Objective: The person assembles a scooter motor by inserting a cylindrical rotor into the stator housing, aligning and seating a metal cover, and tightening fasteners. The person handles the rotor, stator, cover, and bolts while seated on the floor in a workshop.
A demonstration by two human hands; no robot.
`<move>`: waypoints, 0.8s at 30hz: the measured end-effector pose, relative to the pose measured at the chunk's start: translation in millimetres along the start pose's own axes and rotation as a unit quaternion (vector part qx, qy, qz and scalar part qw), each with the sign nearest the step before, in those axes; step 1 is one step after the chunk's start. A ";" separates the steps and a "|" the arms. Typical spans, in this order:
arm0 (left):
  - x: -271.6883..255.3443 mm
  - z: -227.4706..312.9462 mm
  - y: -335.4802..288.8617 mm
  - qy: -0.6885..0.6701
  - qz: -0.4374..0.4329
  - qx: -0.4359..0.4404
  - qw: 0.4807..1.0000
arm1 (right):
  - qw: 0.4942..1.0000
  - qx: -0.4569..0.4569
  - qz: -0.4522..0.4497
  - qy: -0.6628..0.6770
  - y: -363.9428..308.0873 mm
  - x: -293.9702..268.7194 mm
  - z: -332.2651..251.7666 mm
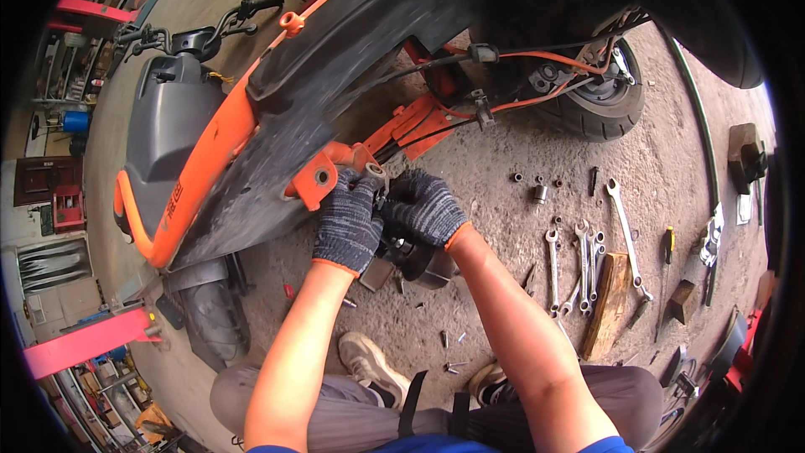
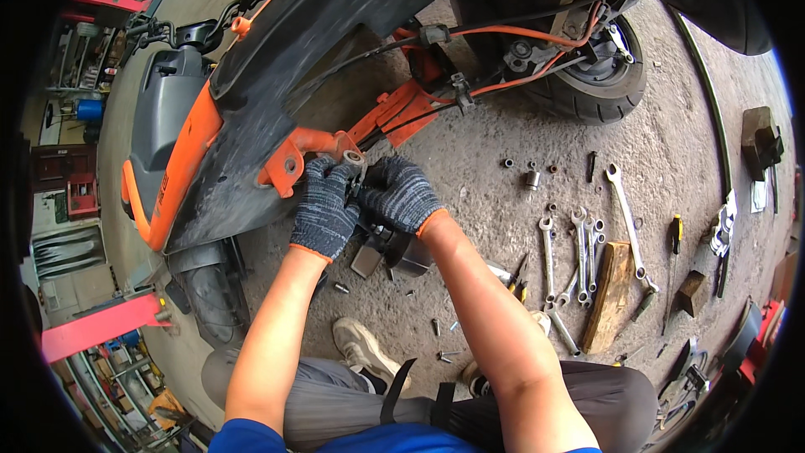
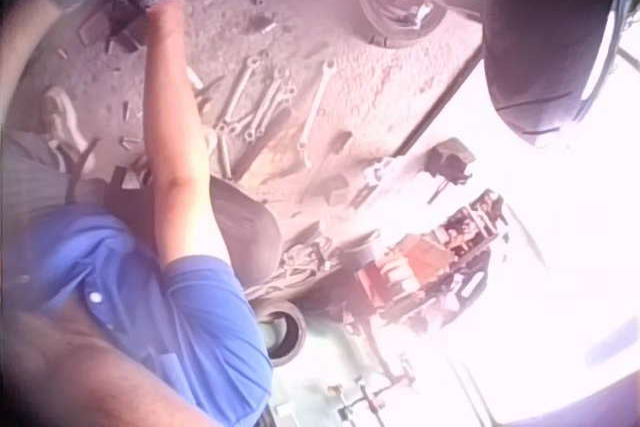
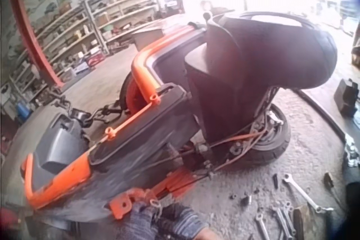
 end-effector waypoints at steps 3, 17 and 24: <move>1.9 -7.0 0.5 0.091 -0.035 0.024 0.995 | 1.000 -0.011 -0.011 0.006 -2.4 0.9 -3.2; 12.6 -0.9 -5.6 0.301 -0.095 0.125 0.941 | 0.972 -0.194 0.037 -0.125 -19.6 3.0 -30.1; 10.2 1.7 -8.7 0.251 -0.086 0.123 0.956 | 0.944 -0.285 0.078 -0.149 -30.2 5.7 -36.6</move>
Point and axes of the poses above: each hand's wrist, its own y-axis towards the middle knuckle, its own x-axis out of the palm, z = x × y, the point moved 10 cm from there along y, towards the middle knuckle, and after that the axes turned 11 degrees about x, right-handed, at the moved point
